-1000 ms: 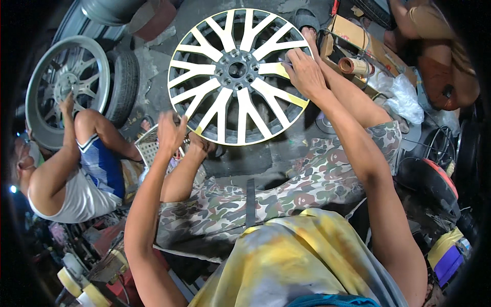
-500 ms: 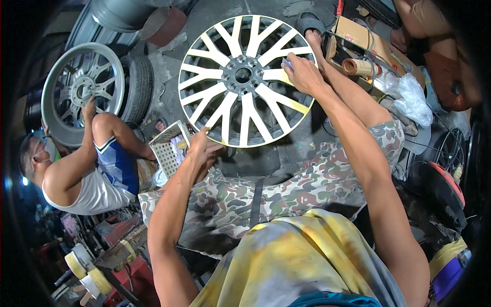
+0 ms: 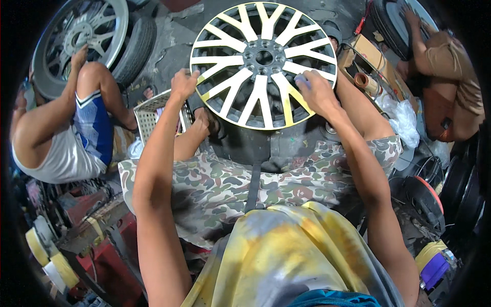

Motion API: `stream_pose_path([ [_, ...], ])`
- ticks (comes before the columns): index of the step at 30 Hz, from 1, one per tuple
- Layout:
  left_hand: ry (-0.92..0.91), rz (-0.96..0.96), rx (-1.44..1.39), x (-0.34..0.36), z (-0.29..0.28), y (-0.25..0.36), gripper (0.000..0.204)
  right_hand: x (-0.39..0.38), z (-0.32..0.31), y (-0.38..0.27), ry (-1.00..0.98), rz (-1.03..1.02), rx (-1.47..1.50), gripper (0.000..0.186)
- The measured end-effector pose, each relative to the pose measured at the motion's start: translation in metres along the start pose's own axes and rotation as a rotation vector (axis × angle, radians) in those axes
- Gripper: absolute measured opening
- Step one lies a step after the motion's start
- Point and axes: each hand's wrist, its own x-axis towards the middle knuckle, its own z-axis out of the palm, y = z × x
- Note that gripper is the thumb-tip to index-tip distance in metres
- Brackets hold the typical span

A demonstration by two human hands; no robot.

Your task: The person applies tape to the spokes of a car wheel rim and sands the surface with a sanding sponge.

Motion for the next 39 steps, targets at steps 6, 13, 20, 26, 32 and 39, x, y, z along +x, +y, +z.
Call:
stream_pose_path([
  [6,-0.066,-0.253,-0.122,-0.02,0.018,-0.007,0.068,0.003,-0.005,-0.042,-0.222,-0.04,0.137,0.026],
  [13,0.32,-0.408,-0.364,-0.017,0.061,0.033,0.067,-0.056,0.047,-0.092,-0.17,0.254,0.209,0.034],
  [20,0.296,-0.356,-0.421,-0.027,0.058,0.042,0.06,-0.063,0.083,-0.094,0.032,0.043,-0.08,0.034],
  [26,0.337,-0.327,-0.45,-0.027,0.065,0.038,0.057,-0.059,0.087,-0.101,0.053,0.158,-0.114,0.03],
  [32,0.374,-0.324,-0.456,-0.023,0.073,0.041,0.061,-0.02,0.086,-0.099,0.051,0.158,-0.137,0.037],
  [39,0.24,-0.378,-0.373,-0.022,0.08,0.04,0.065,-0.031,0.076,-0.092,-0.016,0.214,-0.104,0.037],
])
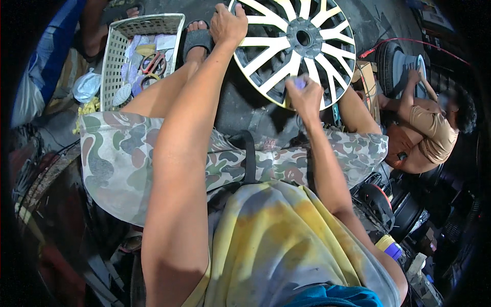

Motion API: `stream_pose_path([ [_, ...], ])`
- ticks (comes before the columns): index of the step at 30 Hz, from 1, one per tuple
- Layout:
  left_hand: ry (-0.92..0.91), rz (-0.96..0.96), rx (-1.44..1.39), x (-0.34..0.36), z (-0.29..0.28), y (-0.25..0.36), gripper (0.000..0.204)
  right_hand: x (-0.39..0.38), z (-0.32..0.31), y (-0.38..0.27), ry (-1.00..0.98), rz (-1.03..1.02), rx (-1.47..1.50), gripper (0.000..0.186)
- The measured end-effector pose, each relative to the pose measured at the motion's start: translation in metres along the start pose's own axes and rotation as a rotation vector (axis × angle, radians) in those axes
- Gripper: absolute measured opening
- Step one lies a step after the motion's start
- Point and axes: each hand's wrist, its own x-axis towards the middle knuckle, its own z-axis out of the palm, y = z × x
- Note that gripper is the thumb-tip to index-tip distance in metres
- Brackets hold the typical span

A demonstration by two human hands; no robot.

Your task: The person applies tape to the spokes of a car wheel rim and sands the surface with a sanding sponge.

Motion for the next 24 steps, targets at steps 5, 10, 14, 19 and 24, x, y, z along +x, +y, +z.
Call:
stream_pose_path([
  [5,0.092,0.029,-0.048,0.002,-0.005,-0.001,0.063,-0.005,0.002,0.004,-0.1,0.13,0.114,0.04],
  [10,0.138,0.02,-0.14,-0.003,0.001,0.007,0.06,0.02,-0.003,0.006,-0.054,-0.044,-0.018,0.042],
  [14,0.057,-0.001,-0.088,0.0,0.0,0.002,0.056,-0.017,0.01,0.007,-0.036,0.059,0.044,0.042],
  [19,0.191,0.028,-0.17,-0.004,0.007,0.003,0.05,0.005,0.002,-0.012,-0.024,-0.067,-0.053,0.036],
  [24,0.112,-0.001,-0.14,-0.001,-0.001,0.001,0.05,-0.012,0.0,-0.003,-0.164,-0.078,-0.122,0.034],
])
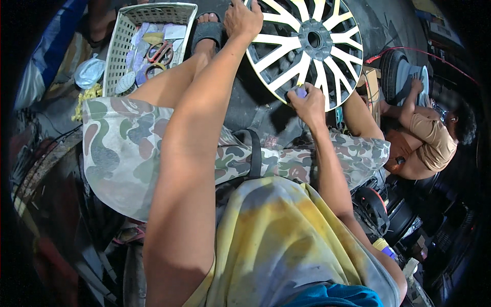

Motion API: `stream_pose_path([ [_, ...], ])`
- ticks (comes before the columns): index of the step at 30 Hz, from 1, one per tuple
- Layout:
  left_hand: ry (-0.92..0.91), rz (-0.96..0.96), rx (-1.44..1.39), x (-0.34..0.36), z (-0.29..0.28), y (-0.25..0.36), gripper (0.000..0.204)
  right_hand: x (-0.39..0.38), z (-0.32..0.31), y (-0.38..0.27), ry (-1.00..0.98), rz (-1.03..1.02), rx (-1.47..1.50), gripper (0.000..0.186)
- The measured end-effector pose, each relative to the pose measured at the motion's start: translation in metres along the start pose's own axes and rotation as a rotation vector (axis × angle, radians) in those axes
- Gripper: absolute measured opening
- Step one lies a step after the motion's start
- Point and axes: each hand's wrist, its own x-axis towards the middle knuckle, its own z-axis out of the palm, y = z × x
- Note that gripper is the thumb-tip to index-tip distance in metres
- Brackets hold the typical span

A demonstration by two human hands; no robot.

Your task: The person applies tape to the spokes of a car wheel rim and sands the surface with a sanding sponge.

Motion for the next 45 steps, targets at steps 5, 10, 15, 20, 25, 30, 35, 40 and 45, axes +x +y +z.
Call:
stream_pose_path([
  [5,0.038,0.048,-0.014,-0.001,0.004,0.001,0.052,0.016,0.003,-0.007,0.16,0.017,0.05,0.034],
  [10,-0.036,0.024,-0.034,0.001,0.0,0.001,0.053,0.008,0.003,0.016,-0.036,0.048,0.097,0.039],
  [15,0.019,0.038,-0.005,0.001,0.004,-0.001,0.051,0.014,0.004,0.002,0.122,0.002,0.009,0.039],
  [20,0.038,0.048,-0.025,0.001,0.004,-0.001,0.053,0.018,-0.01,0.006,-0.082,-0.023,0.0,0.036],
  [25,-0.008,0.041,0.025,0.002,0.001,0.001,0.06,0.002,-0.006,0.016,-0.124,-0.044,-0.049,0.034],
  [30,0.034,0.048,-0.009,0.0,0.002,-0.003,0.057,0.031,-0.016,0.009,-0.097,-0.068,0.063,0.036],
  [35,-0.009,0.032,0.141,0.002,-0.004,-0.002,0.056,-0.005,-0.006,0.019,-0.167,-0.026,0.073,0.037],
  [40,0.082,0.098,0.095,0.002,0.014,-0.014,0.059,0.03,-0.016,0.013,-0.057,-0.05,0.179,0.035],
  [45,-0.011,0.049,0.119,0.005,0.002,-0.008,0.053,-0.005,-0.004,0.028,-0.154,-0.026,0.23,0.037],
])
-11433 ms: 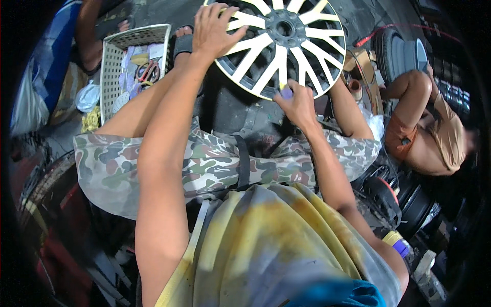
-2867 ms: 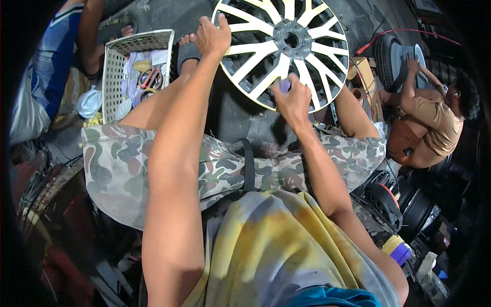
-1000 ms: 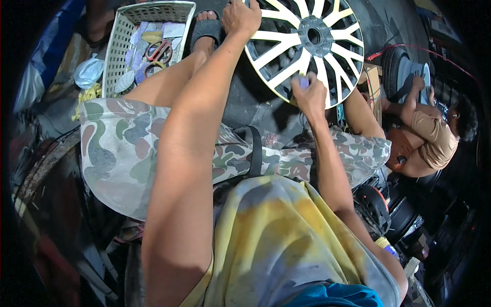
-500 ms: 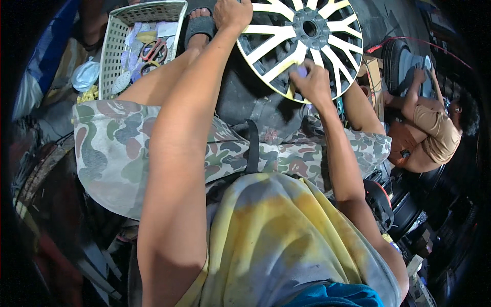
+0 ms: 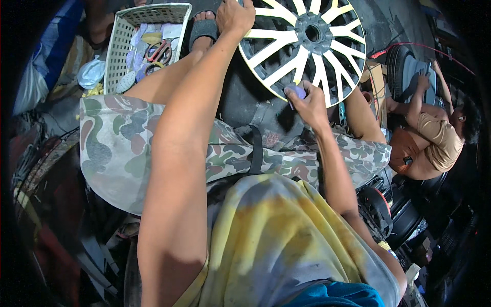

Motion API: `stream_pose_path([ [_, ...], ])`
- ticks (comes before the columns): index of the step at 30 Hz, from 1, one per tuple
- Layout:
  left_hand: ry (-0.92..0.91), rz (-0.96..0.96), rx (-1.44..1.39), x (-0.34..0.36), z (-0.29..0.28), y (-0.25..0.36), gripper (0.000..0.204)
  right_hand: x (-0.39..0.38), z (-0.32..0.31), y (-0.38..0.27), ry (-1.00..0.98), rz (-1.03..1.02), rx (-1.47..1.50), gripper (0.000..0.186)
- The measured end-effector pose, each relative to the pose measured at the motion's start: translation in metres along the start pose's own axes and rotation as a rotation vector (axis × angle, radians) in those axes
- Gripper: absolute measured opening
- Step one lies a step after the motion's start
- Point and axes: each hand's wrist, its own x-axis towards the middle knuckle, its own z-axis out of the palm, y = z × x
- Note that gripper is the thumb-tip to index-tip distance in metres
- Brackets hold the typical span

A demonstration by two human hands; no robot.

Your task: The person applies tape to the spokes of a car wheel rim and sands the surface with a sanding sponge.

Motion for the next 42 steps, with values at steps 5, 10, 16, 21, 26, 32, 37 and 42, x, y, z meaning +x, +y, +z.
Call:
stream_pose_path([
  [5,0.108,0.058,-0.008,-0.002,0.01,-0.002,0.052,0.032,-0.019,-0.011,0.088,-0.131,-0.094,0.034],
  [10,0.002,0.007,0.034,0.002,-0.004,0.001,0.054,0.018,-0.014,-0.003,-0.102,-0.096,-0.043,0.035],
  [16,0.063,0.051,0.023,-0.002,-0.001,0.011,0.053,0.016,-0.008,0.011,-0.002,0.024,-0.029,0.038],
  [21,0.064,0.012,-0.085,0.0,-0.001,-0.006,0.053,0.024,-0.005,-0.021,0.095,-0.089,-0.099,0.034],
  [26,0.029,0.037,0.022,0.001,-0.001,0.006,0.055,-0.008,0.012,-0.015,0.186,-0.078,-0.12,0.032],
  [32,0.041,0.029,-0.038,0.004,0.005,0.001,0.054,0.02,0.003,-0.022,0.193,-0.004,-0.089,0.033],
  [37,0.009,0.024,0.028,-0.003,-0.003,0.006,0.052,-0.017,-0.023,-0.008,-0.061,0.059,-0.145,0.031],
  [42,-0.055,-0.031,-0.175,-0.002,-0.002,-0.01,0.058,-0.021,-0.067,-0.009,0.173,0.206,0.14,0.028],
])
